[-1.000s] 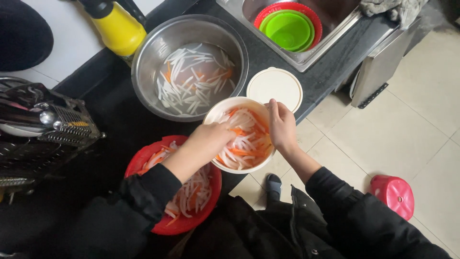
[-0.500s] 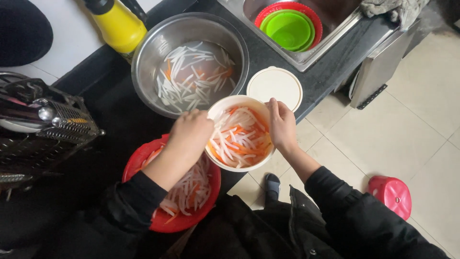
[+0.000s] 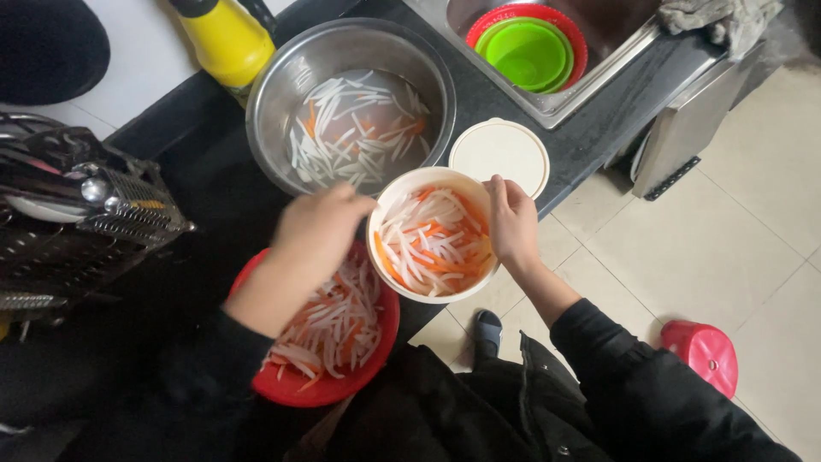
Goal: Transferring shredded carrots and radish from a bowl of water into separate containers for food preparation.
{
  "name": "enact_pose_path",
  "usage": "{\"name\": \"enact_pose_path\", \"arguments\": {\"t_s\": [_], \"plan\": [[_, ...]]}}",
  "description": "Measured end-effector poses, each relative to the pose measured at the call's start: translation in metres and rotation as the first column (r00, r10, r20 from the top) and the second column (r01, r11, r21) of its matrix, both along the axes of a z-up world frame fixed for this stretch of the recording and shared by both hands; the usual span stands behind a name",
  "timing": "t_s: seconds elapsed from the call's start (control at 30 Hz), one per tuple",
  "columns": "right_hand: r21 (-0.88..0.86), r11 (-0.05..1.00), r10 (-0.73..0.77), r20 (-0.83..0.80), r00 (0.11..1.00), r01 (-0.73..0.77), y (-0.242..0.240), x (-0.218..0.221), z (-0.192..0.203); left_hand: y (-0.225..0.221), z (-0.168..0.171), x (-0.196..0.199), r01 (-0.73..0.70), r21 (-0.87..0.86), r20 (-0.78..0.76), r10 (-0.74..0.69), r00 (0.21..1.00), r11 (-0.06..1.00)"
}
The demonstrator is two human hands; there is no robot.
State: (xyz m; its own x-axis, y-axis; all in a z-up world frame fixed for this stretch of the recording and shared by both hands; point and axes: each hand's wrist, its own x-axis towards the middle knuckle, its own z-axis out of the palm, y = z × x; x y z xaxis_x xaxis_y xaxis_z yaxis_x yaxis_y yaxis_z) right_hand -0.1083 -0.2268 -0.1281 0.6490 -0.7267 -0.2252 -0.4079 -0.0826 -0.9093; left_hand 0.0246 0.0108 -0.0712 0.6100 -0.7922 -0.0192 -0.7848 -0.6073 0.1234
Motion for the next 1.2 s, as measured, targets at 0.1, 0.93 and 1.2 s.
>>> {"name": "enact_pose_path", "arguments": {"t_s": [0.1, 0.93, 1.2], "plan": [[-0.033, 0.999, 0.011, 0.027, 1.000, -0.010, -0.010, 0.002, -0.024, 0.043, 0.015, 0.016, -0.104, 0.105, -0.102, 0.115, 0.988, 0.989], [-0.087, 0.996, 0.011, 0.012, 1.000, -0.010, -0.007, 0.001, -0.023, 0.190, -0.091, -0.056, -0.516, 0.314, -0.266, 0.596, 0.758, 0.797], [-0.104, 0.995, 0.008, 0.021, 1.000, -0.006, -0.008, 0.000, -0.029, 0.149, -0.130, -0.076, -0.294, -0.049, -0.406, 0.250, 0.879, 0.954]]}}
